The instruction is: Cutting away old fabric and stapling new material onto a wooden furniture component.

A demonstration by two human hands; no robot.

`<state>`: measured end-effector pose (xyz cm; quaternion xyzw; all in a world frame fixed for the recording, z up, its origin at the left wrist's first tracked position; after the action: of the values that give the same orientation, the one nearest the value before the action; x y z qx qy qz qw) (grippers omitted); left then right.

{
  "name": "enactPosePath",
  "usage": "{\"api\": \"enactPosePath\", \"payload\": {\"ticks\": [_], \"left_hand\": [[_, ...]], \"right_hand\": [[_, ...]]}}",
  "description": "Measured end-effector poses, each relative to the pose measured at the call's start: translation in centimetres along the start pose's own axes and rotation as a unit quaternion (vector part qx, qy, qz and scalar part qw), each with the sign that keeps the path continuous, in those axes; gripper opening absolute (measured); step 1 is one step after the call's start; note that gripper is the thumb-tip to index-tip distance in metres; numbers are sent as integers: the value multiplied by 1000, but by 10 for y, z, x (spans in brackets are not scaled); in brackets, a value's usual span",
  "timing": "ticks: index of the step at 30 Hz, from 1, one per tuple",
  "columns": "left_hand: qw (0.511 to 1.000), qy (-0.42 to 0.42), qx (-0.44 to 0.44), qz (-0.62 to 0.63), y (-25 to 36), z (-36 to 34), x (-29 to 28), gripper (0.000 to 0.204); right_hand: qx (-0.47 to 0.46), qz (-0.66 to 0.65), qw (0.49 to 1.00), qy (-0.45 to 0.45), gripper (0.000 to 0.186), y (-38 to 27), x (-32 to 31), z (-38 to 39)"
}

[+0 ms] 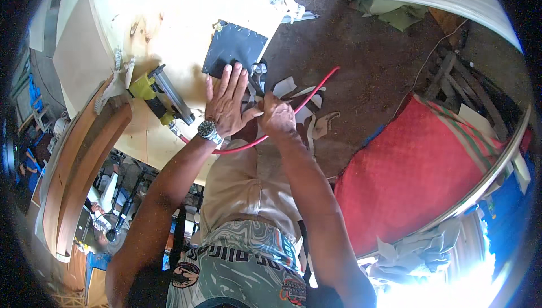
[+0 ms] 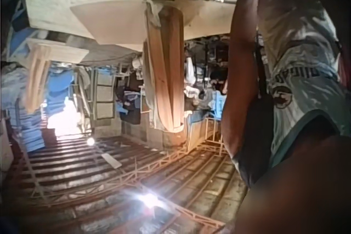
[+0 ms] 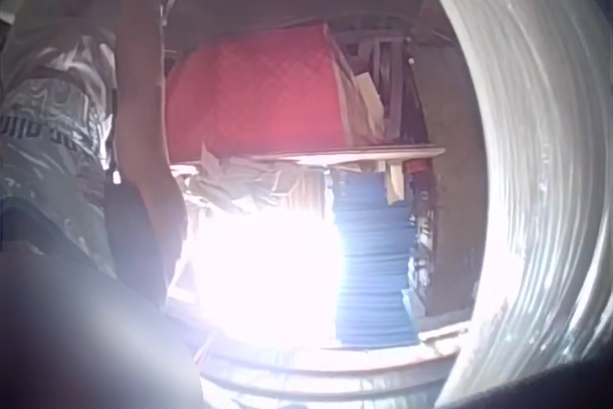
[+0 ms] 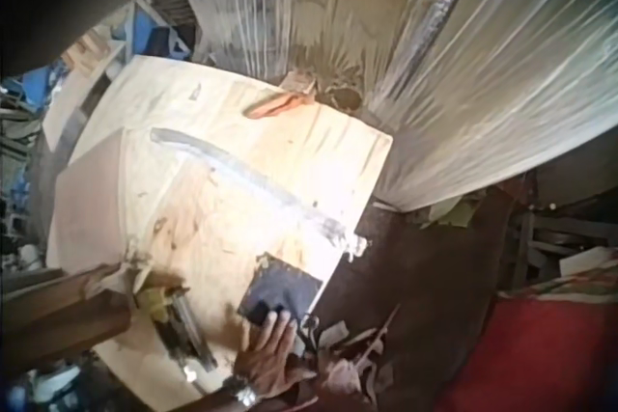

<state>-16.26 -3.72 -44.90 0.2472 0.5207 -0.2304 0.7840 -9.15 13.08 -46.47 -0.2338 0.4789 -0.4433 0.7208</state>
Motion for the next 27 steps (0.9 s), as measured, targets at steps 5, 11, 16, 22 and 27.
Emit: {"api": "enactPosePath", "payload": {"ticks": [5, 11, 16, 22, 27], "left_hand": [[998, -61, -31, -17, -7, -51, -27, 108], [999, -20, -30, -14, 0, -43, -58, 107], [996, -82, -42, 4, 2, -26, -32, 108], [998, 27, -38, -30, -3, -38, -37, 105], [995, -90, -49, 14, 5, -32, -54, 107]], "right_hand": [[-3, 74, 997, 5, 22, 3, -20, -45], [-68, 70, 993, 68, 27, -11, -26, -31], [-16, 72, 997, -29, 30, -3, -12, -21], [-24, 93, 995, -12, 27, -4, -18, -35], [47, 75, 994, -67, 25, -19, -23, -20]]}}
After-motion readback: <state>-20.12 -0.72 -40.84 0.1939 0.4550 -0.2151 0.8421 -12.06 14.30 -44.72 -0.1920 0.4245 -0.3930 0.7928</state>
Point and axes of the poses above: each hand's wrist, its own z-axis away from the middle knuckle, its own x-axis out of the palm, y = z × x, the point moved 2 cm from there along -z, towards the middle knuckle, and after that the axes turned 8 degrees about -z, right-handed, at the moved point
